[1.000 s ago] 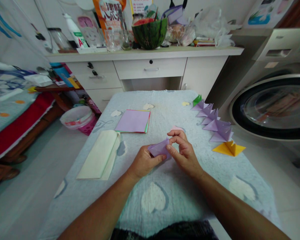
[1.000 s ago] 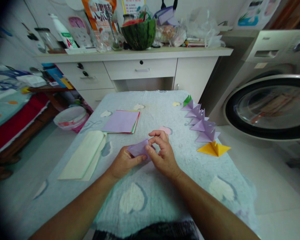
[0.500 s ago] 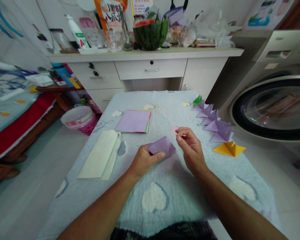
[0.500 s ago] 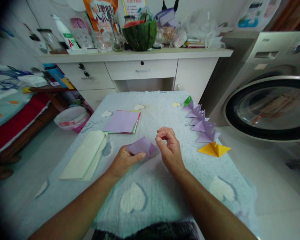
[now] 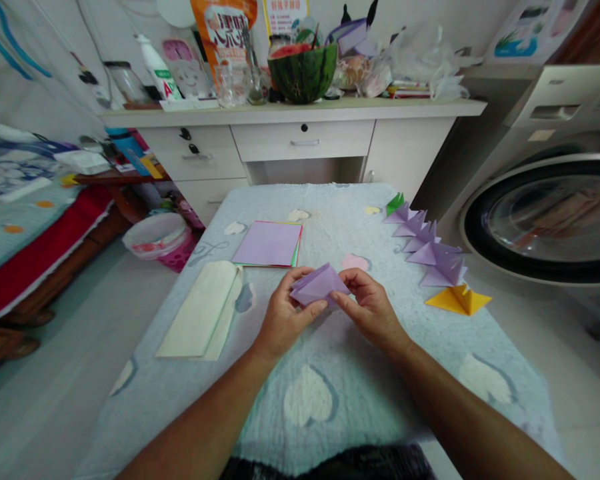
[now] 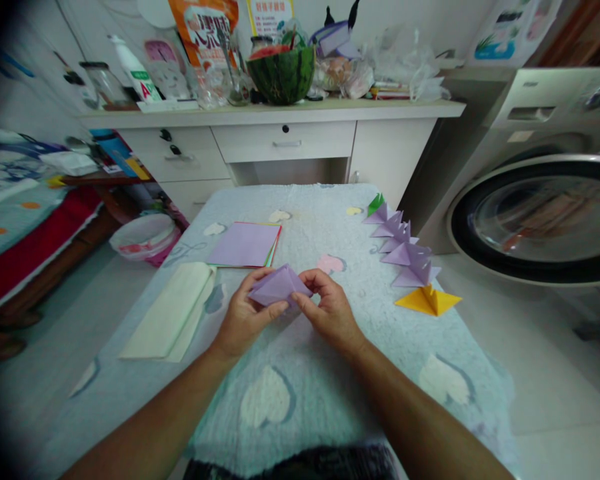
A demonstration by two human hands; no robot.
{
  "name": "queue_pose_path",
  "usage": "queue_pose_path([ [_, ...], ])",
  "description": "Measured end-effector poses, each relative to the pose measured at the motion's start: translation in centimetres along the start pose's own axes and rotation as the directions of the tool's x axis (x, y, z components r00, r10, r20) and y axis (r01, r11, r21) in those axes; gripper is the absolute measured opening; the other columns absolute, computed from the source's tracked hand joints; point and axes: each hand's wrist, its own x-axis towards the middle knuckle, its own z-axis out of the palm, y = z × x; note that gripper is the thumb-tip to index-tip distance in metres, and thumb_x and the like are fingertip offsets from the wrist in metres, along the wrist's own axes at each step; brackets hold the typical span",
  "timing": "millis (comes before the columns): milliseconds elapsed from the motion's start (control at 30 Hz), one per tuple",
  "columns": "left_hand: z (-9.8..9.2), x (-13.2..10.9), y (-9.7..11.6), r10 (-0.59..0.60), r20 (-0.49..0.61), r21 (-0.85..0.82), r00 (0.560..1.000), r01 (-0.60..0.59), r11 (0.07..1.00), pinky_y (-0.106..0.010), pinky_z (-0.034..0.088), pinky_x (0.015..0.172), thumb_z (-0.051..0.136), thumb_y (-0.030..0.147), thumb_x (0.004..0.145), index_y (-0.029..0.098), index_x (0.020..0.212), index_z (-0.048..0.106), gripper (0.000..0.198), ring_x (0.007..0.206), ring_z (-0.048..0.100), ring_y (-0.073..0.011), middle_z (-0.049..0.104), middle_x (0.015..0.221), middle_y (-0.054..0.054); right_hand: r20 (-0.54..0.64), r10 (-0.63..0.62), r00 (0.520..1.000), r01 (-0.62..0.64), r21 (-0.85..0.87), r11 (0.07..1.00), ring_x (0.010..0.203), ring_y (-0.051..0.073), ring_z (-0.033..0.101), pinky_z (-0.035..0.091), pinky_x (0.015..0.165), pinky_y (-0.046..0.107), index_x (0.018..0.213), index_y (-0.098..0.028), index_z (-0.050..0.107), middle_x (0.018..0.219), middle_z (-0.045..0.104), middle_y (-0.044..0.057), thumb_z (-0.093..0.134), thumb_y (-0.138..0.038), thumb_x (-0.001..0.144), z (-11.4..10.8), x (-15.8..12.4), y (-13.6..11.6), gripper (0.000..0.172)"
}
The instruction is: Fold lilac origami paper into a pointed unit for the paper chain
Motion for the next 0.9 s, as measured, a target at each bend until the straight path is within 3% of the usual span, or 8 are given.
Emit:
queue_pose_path([
  [100,-0.2,-0.2,0.1,0.148,-0.062,0.083,0.987,-0.143,0.986,-0.025,0.051,0.076,0.074,0.021,0.074,0.028,0.135,0.035,0.073,0.094,0.063,-0.0154,0.059,0.116,-0.005,-0.024,-0.032,0.999,0.031,-0.039,0.999,0.08,0.016,0.055,0.045,0.077,0.031,0.093,-0.021,0.058,0.086,0.059,0.0,0.065,-0.027,0.083,0.1,0.0,0.0,0.013],
  [300,-0.5,-0.4,-0.3,0.294,-0.019,0.323,0.956,-0.272,0.906,-0.024,0.051,0.075,0.064,0.017,0.082,0.025,0.119,0.049,0.041,0.099,0.06,-0.0164,0.055,0.116,-0.005,-0.043,-0.123,0.991,0.116,-0.145,0.983,0.084,0.016,0.054,0.044,0.078,0.031,0.102,-0.024,0.056,0.091,0.058,0.001,0.063,-0.021,0.084,0.2,-0.2,-0.2,0.02],
  [467,-0.5,-0.2,-0.2,0.404,0.034,0.421,0.914,-0.38,0.824,-0.03,0.048,0.089,0.063,0.012,0.081,0.024,0.11,0.05,0.033,0.107,0.056,-0.0178,0.055,0.11,-0.004,-0.029,-0.234,0.972,0.221,-0.237,0.946,0.088,0.017,0.053,0.045,0.079,0.033,0.108,-0.025,0.054,0.097,0.056,0.003,0.061,-0.016,0.084,0.1,-0.2,-0.8,0.027],
  [633,-0.5,-0.2,0.0,0.45,0.063,0.453,0.891,-0.427,0.782,-0.031,0.047,0.089,0.061,0.009,0.082,0.023,0.105,0.049,0.029,0.102,0.056,-0.017,0.054,0.105,-0.004,-0.003,-0.306,0.952,0.292,-0.285,0.913,0.095,0.019,0.052,0.046,0.08,0.034,0.105,-0.025,0.057,0.102,0.053,0.004,0.06,-0.015,0.084,0.0,-0.1,-1.1,0.024],
  [900,-0.4,-0.3,0.0,0.456,0.091,0.506,0.885,-0.436,0.744,-0.028,0.049,0.083,0.06,0.009,0.082,0.024,0.113,0.046,0.037,0.104,0.056,-0.0177,0.054,0.109,-0.005,-0.017,-0.275,0.961,0.254,-0.328,0.91,0.094,0.019,0.053,0.047,0.082,0.036,0.114,-0.025,0.056,0.102,0.056,0.005,0.061,-0.016,0.085,0.0,-0.2,-1.2,0.031],
])
